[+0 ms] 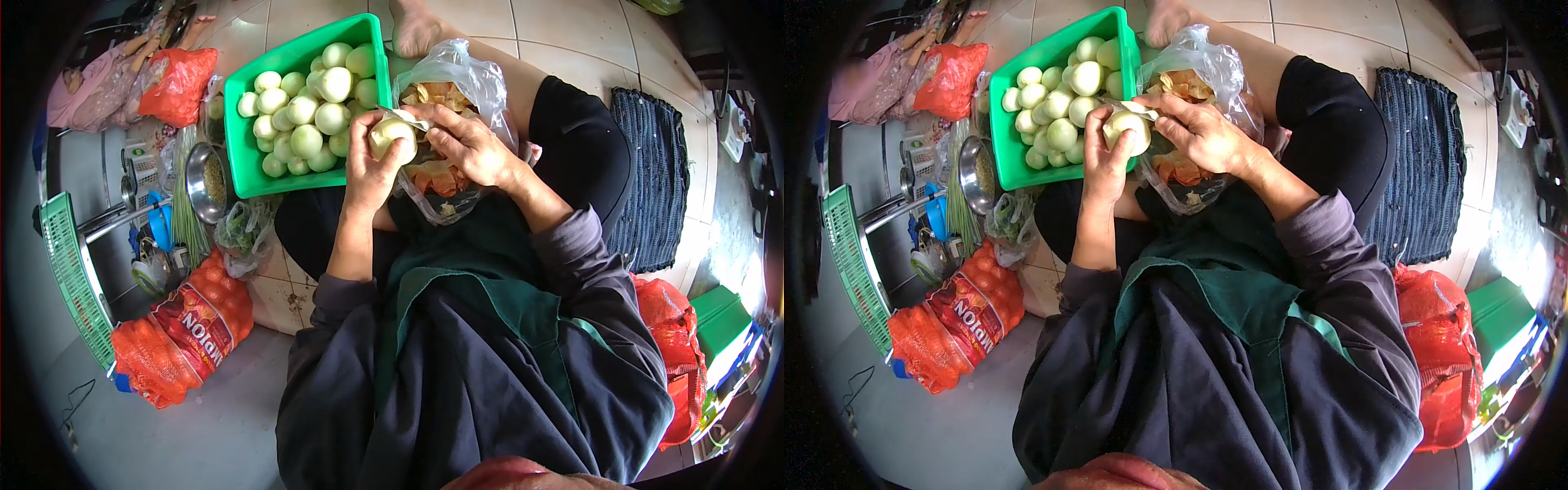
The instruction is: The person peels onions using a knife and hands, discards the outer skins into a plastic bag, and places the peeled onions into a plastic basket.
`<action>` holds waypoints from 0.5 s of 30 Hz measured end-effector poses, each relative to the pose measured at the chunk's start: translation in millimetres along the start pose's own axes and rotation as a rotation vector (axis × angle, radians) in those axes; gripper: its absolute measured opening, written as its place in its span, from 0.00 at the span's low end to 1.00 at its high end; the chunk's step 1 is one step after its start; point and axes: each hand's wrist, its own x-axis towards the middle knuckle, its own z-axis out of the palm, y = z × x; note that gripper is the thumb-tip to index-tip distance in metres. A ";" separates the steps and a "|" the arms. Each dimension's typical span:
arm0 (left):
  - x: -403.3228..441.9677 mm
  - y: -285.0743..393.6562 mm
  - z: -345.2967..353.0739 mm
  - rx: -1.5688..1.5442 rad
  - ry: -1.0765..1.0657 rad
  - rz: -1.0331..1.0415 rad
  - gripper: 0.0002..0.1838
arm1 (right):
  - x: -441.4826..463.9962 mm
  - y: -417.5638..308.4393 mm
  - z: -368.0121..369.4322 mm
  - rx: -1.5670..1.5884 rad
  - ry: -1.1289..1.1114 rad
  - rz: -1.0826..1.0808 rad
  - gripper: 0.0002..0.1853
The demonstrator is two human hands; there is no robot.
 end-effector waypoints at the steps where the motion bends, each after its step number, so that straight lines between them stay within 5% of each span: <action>1: 0.5 1.9 2.2 -0.022 0.003 0.005 0.24 | 0.5 -0.2 0.5 -0.023 0.015 -0.051 0.20; 7: 6.3 3.9 0.1 -0.259 0.006 -0.101 0.28 | -1.0 -3.8 -2.5 -0.182 -0.001 -0.218 0.22; 10: 5.1 3.4 -0.2 -0.112 0.043 -0.085 0.29 | -3.5 -14.9 -6.6 -0.114 -0.081 -0.069 0.22; 15: 1.5 5.6 -1.7 -0.012 -0.004 0.011 0.30 | -3.0 -4.5 0.5 -0.185 -0.013 -0.180 0.23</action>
